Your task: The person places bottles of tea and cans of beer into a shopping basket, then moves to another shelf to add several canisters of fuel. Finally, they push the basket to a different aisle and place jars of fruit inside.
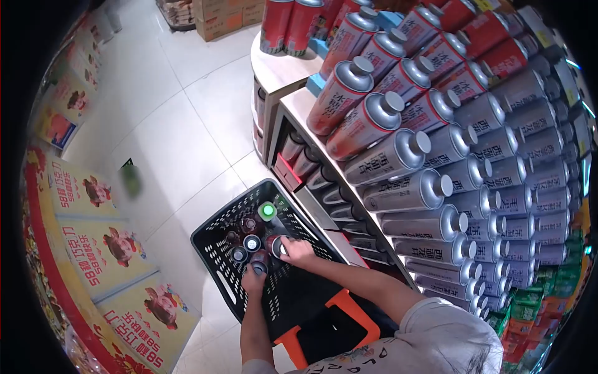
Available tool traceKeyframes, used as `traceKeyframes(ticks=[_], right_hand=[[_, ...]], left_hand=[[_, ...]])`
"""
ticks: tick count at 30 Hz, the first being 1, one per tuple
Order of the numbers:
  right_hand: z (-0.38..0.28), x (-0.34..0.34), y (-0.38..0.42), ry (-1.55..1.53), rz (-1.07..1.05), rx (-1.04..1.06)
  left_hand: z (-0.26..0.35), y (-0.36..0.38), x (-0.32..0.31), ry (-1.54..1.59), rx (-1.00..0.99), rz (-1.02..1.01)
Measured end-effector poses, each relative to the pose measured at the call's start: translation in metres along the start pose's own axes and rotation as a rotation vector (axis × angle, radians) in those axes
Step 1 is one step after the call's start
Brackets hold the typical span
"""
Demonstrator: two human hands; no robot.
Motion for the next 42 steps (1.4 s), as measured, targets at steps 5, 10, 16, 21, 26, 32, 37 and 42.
traceKeyframes(ticks=[5, 10, 16, 21, 26, 32, 37, 42], right_hand=[[-0.059, 0.091, 0.034, -0.079, 0.208, 0.342], [-0.126, 0.213, 0.064, -0.146, 0.405, 0.462], [-0.184, 0.364, 0.067, -0.180, 0.710, 0.430], [-0.204, 0.459, 0.038, -0.223, 0.733, 0.593], [-0.201, 0.528, -0.025, -0.020, 0.896, 0.438], [-0.173, 0.543, -0.088, 0.202, 0.834, 0.377], [-0.137, 0.541, -0.140, 0.171, 0.631, 0.262], [-0.132, 0.536, -0.145, 0.247, 0.650, 0.229]], left_hand=[[-0.004, -0.022, -0.040, -0.120, -0.004, -0.100], [-0.005, -0.024, -0.048, -0.179, 0.036, -0.096], [-0.002, -0.039, -0.053, -0.315, 0.026, -0.210], [-0.005, -0.054, -0.087, -0.276, 0.062, -0.207], [-0.007, -0.062, -0.092, -0.283, 0.066, -0.197], [-0.007, -0.068, -0.097, -0.235, 0.105, -0.212], [-0.010, -0.075, -0.102, -0.183, 0.130, -0.194], [-0.019, -0.085, -0.115, -0.161, 0.175, -0.220]])
Point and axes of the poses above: each hand's wrist, its own y-axis away from the middle knuckle, its own x-axis out of the back of the hand, z = x × y, the point moved 8 cm from there along -y, towards the middle knuckle, and after that the axes turned 11 degrees about -y, right-handed, at the moved point
